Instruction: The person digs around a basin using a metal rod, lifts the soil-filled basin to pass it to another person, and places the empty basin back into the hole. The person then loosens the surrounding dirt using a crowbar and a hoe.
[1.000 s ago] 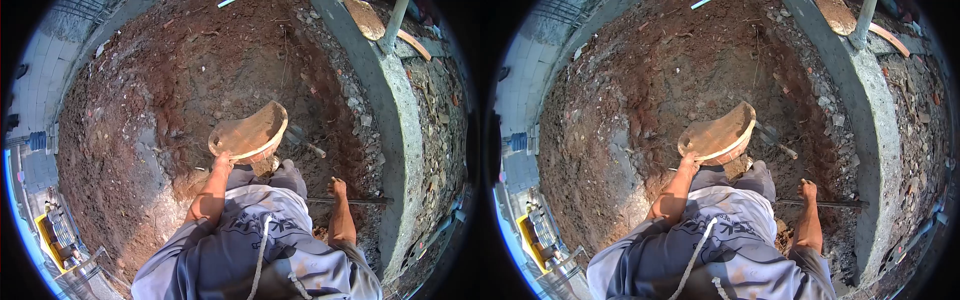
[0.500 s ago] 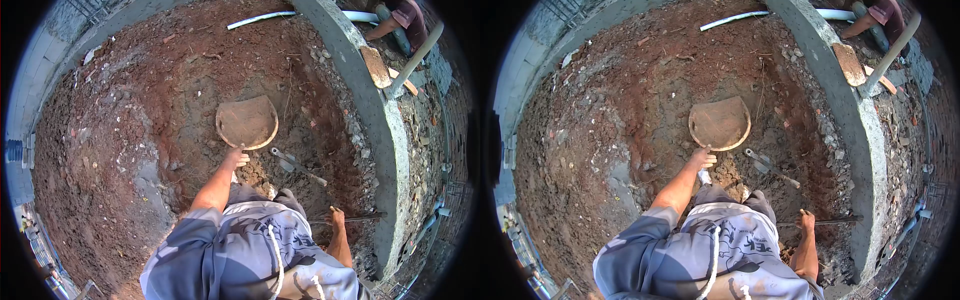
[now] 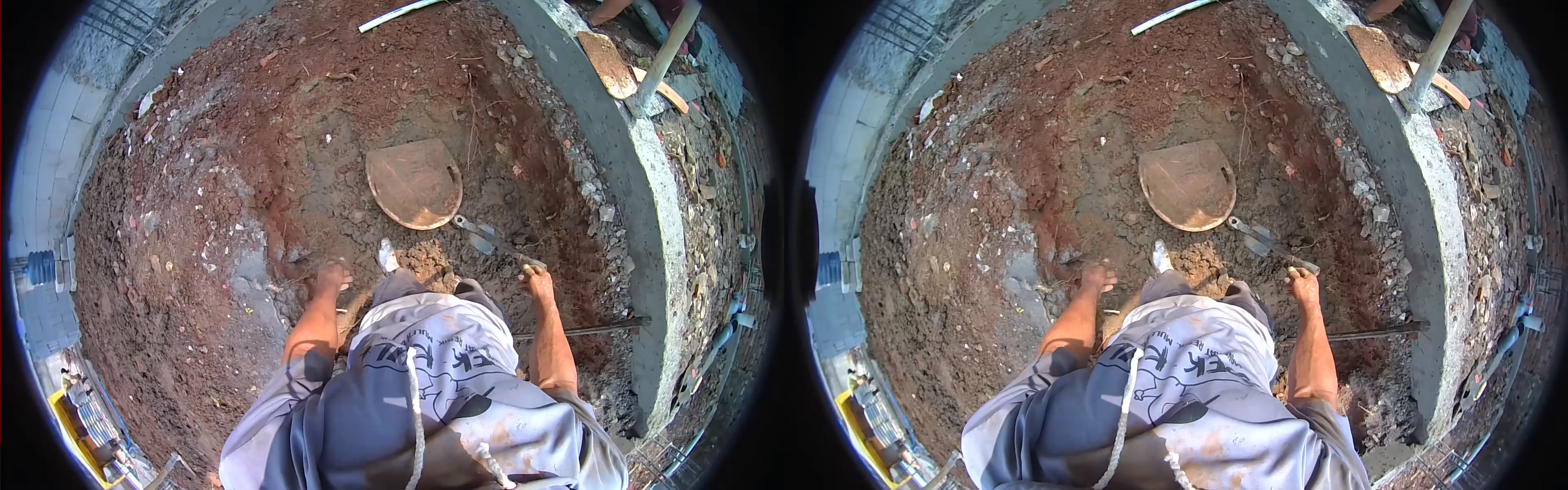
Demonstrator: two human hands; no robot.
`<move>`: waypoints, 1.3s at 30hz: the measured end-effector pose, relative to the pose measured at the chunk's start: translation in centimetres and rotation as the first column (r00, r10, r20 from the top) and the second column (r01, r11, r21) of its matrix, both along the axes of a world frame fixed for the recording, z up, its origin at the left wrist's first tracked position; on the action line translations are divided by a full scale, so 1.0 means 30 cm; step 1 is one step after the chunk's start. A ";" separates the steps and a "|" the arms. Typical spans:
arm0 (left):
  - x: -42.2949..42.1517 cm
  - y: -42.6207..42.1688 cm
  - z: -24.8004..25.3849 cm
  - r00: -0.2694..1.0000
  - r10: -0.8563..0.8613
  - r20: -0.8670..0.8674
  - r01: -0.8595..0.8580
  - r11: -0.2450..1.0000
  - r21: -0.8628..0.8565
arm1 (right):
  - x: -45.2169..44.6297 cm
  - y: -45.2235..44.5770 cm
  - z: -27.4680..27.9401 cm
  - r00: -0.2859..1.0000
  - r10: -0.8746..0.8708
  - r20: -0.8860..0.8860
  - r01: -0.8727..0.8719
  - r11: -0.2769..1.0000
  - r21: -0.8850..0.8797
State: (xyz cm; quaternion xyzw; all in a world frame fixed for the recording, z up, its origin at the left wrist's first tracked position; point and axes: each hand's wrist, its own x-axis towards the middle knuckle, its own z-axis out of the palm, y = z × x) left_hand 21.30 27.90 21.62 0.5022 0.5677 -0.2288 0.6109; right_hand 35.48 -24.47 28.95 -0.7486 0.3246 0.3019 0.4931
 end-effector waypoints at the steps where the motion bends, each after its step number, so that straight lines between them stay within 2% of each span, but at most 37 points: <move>1: -0.028 -0.024 0.001 0.999 0.023 0.024 -0.022 0.999 -0.046 | -0.018 -0.040 -0.021 1.000 -0.011 -0.030 0.012 1.000 0.026; 4: -0.021 -0.220 0.049 0.997 -0.027 -0.070 0.038 0.986 0.161 | -0.094 -0.200 -0.148 0.991 -0.079 -0.107 0.086 0.994 0.063; 5: -0.009 -0.272 0.078 0.999 0.001 -0.053 0.007 0.989 0.145 | -0.118 -0.239 -0.159 0.985 -0.119 -0.128 0.126 0.991 0.048; 7: 0.007 -0.348 0.090 0.998 -0.052 0.039 0.045 0.984 0.171 | -0.166 -0.324 -0.198 0.974 -0.173 -0.143 0.176 0.984 0.006; 10: 0.045 -0.445 0.163 0.985 -0.103 0.137 0.068 0.969 0.236 | -0.211 -0.459 -0.258 0.986 -0.106 -0.128 0.106 0.994 -0.008; 11: 0.054 -0.460 0.186 0.980 -0.111 0.166 0.065 0.964 0.257 | -0.223 -0.601 -0.426 0.961 -0.182 -0.210 0.235 0.935 0.266; 12: 0.076 -0.475 0.191 0.972 -0.122 0.201 0.063 0.959 0.276 | -0.220 -0.592 -0.394 0.975 -0.179 -0.132 0.202 0.963 0.181; 14: 0.067 -0.497 0.177 0.965 -0.092 0.247 0.009 0.948 0.319 | -0.184 -0.510 -0.187 0.996 -0.087 -0.032 0.082 0.989 -0.120; 17: 0.028 -0.560 0.221 0.967 0.027 0.254 -0.114 0.935 0.335 | -0.146 -0.539 -0.135 1.000 0.006 -0.018 -0.008 0.991 -0.133; 20: -0.066 -0.608 0.236 0.975 0.053 0.215 -0.125 0.934 0.335 | -0.131 -0.604 -0.213 0.989 0.134 0.061 -0.120 0.974 -0.191; 21: -0.105 -0.627 0.230 0.966 0.087 0.242 -0.174 0.914 0.368 | -0.135 -0.621 -0.253 0.987 0.125 0.099 -0.101 0.971 -0.216; 22: -0.143 -0.639 0.222 0.975 0.074 0.211 -0.157 0.898 0.411 | -0.128 -0.629 -0.273 0.984 0.110 0.136 -0.075 0.967 -0.242; 24: -0.221 -0.654 0.243 0.991 0.011 0.131 -0.072 0.878 0.472 | -0.098 -0.642 -0.306 0.990 0.083 0.114 -0.062 0.982 -0.180; 25: -0.246 -0.654 0.261 0.996 0.032 0.081 -0.067 0.875 0.479 | -0.115 -0.647 -0.316 0.994 0.058 0.089 -0.045 0.987 -0.152; 27: -0.305 -0.648 0.306 0.998 0.042 -0.051 -0.012 0.875 0.483 | -0.099 -0.652 -0.336 0.994 0.111 -0.008 -0.110 0.978 -0.176; 28: -0.325 -0.652 0.347 0.997 0.036 -0.063 0.002 0.853 0.523 | -0.097 -0.650 -0.353 0.988 0.156 -0.008 -0.154 0.968 -0.197; 29: -0.369 -0.630 0.337 0.996 0.088 -0.035 -0.058 0.858 0.511 | -0.112 -0.664 -0.438 0.977 0.184 0.105 -0.154 0.958 -0.243; 30: -0.408 -0.597 0.329 0.991 0.136 -0.006 -0.115 0.861 0.496 | -0.114 -0.665 -0.497 0.967 0.212 0.141 -0.160 0.936 -0.313; 31: -0.428 -0.568 0.339 0.993 0.111 -0.025 -0.084 0.862 0.500 | -0.098 -0.595 -0.359 0.929 0.341 0.143 -0.228 0.831 -0.507; 32: -0.433 -0.542 0.349 0.995 0.093 -0.027 -0.067 0.860 0.506 | -0.068 -0.554 -0.274 0.963 0.270 0.023 -0.234 0.873 -0.428; 33: -0.430 -0.522 0.362 0.994 0.093 -0.063 -0.052 0.877 0.479 | -0.055 -0.526 -0.265 0.975 0.223 0.006 -0.197 0.872 -0.448; 36: -0.387 -0.434 0.326 0.985 -0.092 -0.145 0.148 0.886 0.440 | -0.028 -0.489 -0.327 0.984 0.179 0.023 -0.140 0.840 -0.524; 37: -0.322 -0.450 0.365 0.983 -0.125 -0.132 0.168 0.904 0.394 | -0.010 -0.474 -0.357 0.980 0.193 0.038 -0.140 0.823 -0.551; 39: -0.193 -0.521 0.456 0.988 -0.154 -0.024 0.150 0.892 0.426 | 0.034 -0.458 -0.423 0.972 0.235 -0.005 -0.198 0.808 -0.554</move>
